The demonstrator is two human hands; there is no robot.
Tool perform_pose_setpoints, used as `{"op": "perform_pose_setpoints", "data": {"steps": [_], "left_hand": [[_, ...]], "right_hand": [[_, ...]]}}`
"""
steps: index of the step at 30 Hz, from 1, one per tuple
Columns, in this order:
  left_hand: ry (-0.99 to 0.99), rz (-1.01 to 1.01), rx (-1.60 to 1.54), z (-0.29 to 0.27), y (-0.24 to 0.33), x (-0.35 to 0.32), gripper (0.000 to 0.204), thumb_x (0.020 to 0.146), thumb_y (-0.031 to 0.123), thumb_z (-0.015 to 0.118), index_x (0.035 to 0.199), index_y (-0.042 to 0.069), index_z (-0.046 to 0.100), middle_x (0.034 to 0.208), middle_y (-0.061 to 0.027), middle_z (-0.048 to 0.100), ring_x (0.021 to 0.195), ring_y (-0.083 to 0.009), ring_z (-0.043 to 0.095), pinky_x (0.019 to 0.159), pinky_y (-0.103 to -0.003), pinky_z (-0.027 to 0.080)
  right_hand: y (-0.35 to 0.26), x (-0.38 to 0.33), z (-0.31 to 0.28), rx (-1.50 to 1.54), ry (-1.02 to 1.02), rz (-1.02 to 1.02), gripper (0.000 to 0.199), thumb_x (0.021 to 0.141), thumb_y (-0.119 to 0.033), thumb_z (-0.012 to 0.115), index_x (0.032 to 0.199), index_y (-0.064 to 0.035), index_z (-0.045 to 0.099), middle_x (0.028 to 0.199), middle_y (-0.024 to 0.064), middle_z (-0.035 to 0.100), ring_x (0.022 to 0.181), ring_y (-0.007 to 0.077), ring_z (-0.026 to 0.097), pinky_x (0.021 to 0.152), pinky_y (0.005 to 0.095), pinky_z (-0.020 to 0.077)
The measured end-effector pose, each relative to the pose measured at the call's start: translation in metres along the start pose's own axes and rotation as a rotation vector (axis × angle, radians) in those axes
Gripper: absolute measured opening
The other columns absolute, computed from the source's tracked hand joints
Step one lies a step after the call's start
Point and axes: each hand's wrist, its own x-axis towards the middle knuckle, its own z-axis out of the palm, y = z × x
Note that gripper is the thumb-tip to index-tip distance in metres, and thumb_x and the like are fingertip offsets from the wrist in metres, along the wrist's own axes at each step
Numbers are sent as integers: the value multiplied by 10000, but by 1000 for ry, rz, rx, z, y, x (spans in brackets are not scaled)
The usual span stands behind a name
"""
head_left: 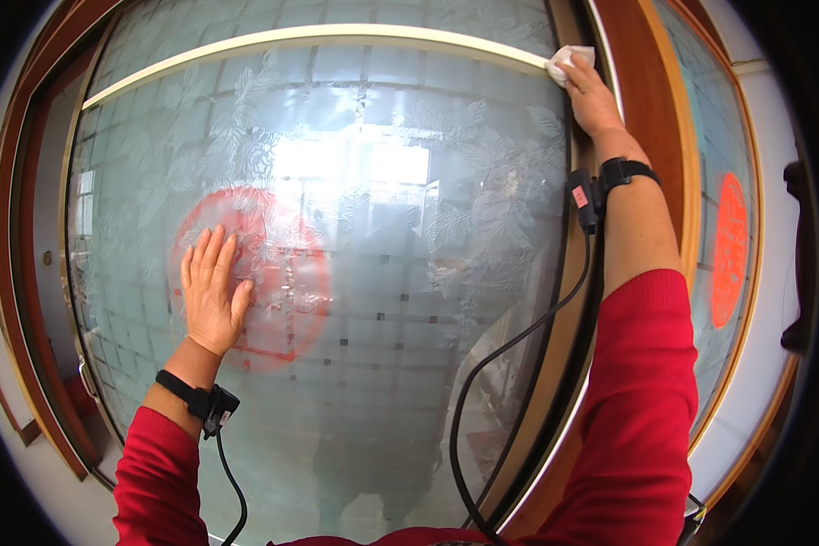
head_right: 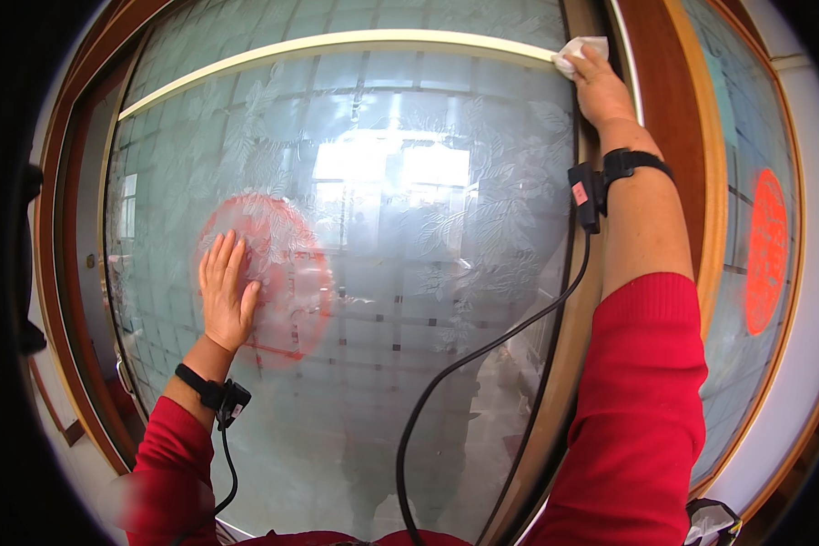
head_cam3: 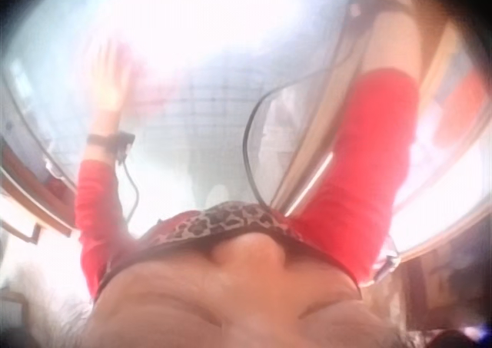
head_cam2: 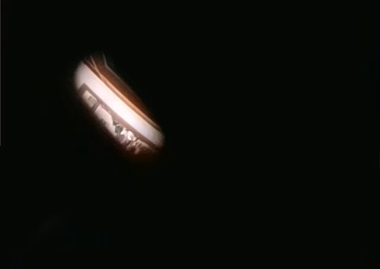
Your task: The person wipes a glass door and its wooden frame with a white cloth. They clean the glass surface, the metal trim, and the wooden frame, moving methodically from top to bottom and side to side.
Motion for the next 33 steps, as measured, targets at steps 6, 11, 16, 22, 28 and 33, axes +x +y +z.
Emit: {"op": "perform_pose_setpoints", "data": {"steps": [6, 11, 16, 22, 28, 33], "left_hand": [[23, 7, -10, 1, 1, 1, 577, 980, 322, 519, 1497, 83, 426, 1584, -131, 366, 1486, -320, 285, 1200, -509, 168], [41, 54, 48, 5, 2, 3, 581, 996, 329, 503, 1517, 94, 398, 1592, -118, 356, 1489, -319, 279, 1200, -510, 177], [86, 78, 36, 11, 0, 4, 570, 1000, 313, 507, 1517, 101, 399, 1589, -110, 362, 1487, -306, 287, 1209, -498, 168], [91, 93, 11, 13, 1, 3, 549, 1010, 287, 498, 1520, 110, 398, 1588, -103, 366, 1487, -299, 290, 1209, -487, 174], [102, 115, 14, 17, -2, 4, 543, 1033, 334, 468, 1525, 118, 389, 1594, -95, 357, 1489, -294, 282, 1206, -491, 172], [117, 121, 6, 22, -5, 3, 553, 1035, 357, 461, 1528, 119, 383, 1599, -93, 349, 1489, -295, 278, 1204, -496, 170]], "right_hand": [[14, -36, 15, 173, 111, -156, 355, 1024, -184, 518, 1367, -213, 604, 1562, 68, 412, 1418, 274, 404, 1170, 325, 315], [6, -113, 4, 202, 160, -202, 344, 1020, -128, 547, 1357, -160, 610, 1518, 116, 470, 1403, 278, 435, 1152, 311, 330], [-33, -225, -11, 175, 216, -155, 384, 936, 0, 596, 1308, -91, 622, 1454, 178, 514, 1375, 369, 450, 1138, 409, 383], [-89, -364, -40, 51, 91, 73, 417, 933, 34, 554, 1340, -55, 574, 1475, 222, 468, 1375, 426, 425, 1143, 481, 351], [-130, -513, -51, -1, 14, 350, 468, 953, 51, 501, 1416, -22, 501, 1517, 246, 406, 1417, 427, 369, 1175, 481, 290], [-179, -628, -66, -23, 7, 634, 504, 963, 60, 494, 1457, -23, 449, 1546, 235, 364, 1441, 422, 334, 1188, 482, 265]]}}
